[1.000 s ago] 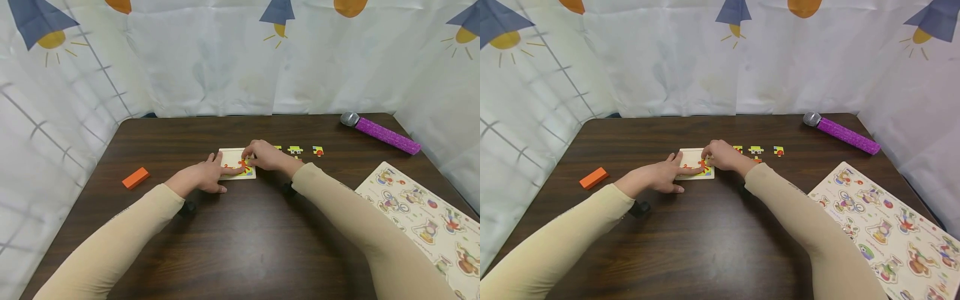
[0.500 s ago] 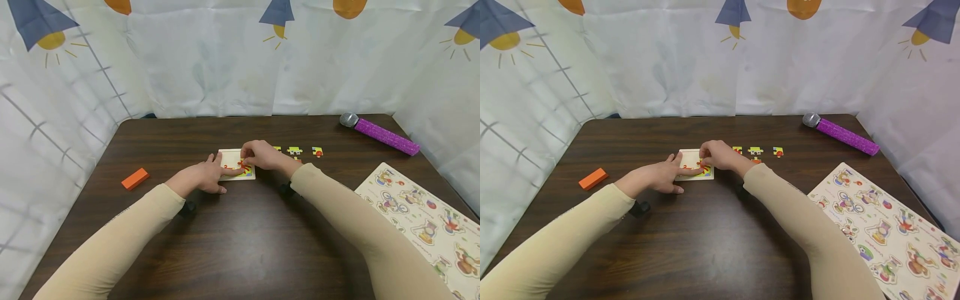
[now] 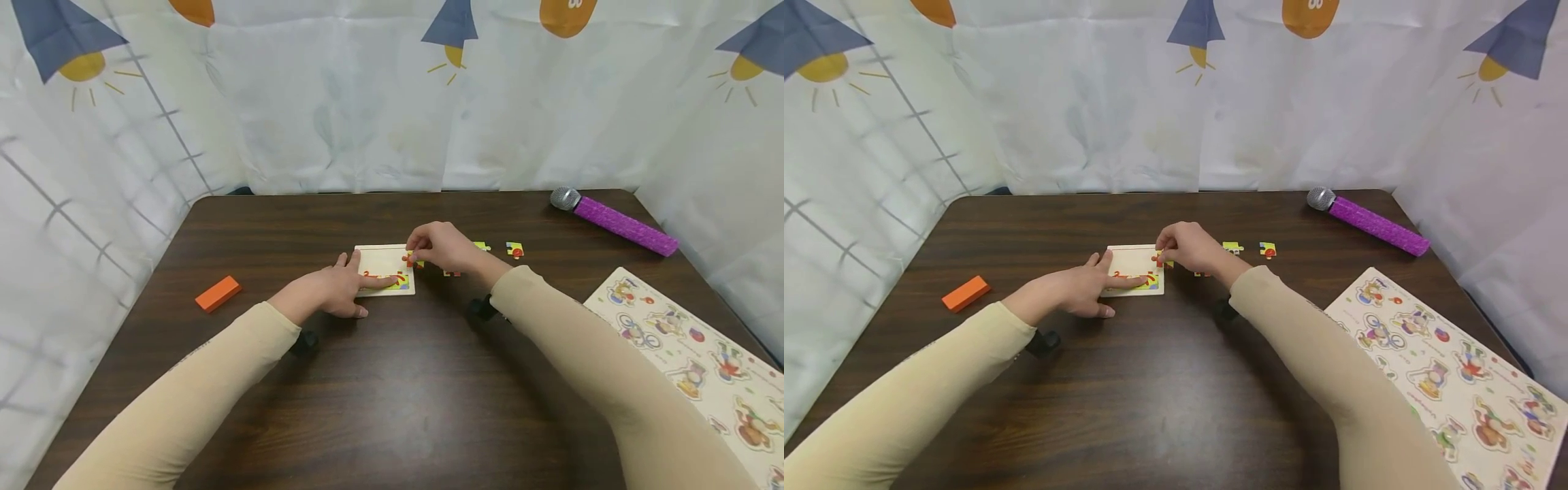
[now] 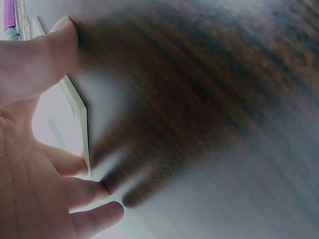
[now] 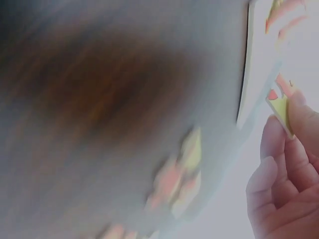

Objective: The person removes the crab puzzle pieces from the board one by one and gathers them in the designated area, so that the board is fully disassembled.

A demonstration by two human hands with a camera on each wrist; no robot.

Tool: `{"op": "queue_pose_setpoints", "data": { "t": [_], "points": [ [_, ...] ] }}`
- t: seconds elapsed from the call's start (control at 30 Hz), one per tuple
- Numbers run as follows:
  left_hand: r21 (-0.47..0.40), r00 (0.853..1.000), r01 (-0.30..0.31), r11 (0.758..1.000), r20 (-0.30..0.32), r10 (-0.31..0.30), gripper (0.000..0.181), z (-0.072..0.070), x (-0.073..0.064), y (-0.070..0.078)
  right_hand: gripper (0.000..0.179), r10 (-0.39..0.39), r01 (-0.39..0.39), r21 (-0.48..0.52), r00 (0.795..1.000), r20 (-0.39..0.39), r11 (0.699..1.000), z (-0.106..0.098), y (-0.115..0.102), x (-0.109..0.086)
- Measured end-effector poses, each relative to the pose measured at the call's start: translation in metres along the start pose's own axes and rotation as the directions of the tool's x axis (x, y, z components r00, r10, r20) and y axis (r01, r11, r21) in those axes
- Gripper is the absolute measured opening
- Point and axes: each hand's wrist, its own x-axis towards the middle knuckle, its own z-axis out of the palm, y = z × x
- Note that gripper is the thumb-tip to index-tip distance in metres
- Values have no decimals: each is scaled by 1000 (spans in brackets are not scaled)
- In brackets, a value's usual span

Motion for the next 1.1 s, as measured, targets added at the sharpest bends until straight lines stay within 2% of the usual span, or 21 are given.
{"op": "queue_pose_setpoints", "data": {
  "t": [0.17,0.37,0.57,0.83,1.1],
  "points": [
    [3,1000,-7,1000,-5,7,76,0,-1,0,11,29,-29,-10,999,-21,1000,-25,19,-18],
    [13,1000,-19,1000,-19,19,75,0,0,1,12,91,-97,-83,993,-70,992,-56,52,-45],
    [0,1000,-11,1000,-17,11,75,2,1,-1,14,144,-153,-130,987,-76,980,-79,84,-73],
    [-14,1000,-13,1000,-25,13,76,2,-1,-2,13,192,-195,-139,981,-33,971,-86,113,-94],
    [-8,1000,-18,1000,-21,18,76,2,-1,-1,9,189,-189,-164,982,-13,968,-81,121,-98]
  ]
}}
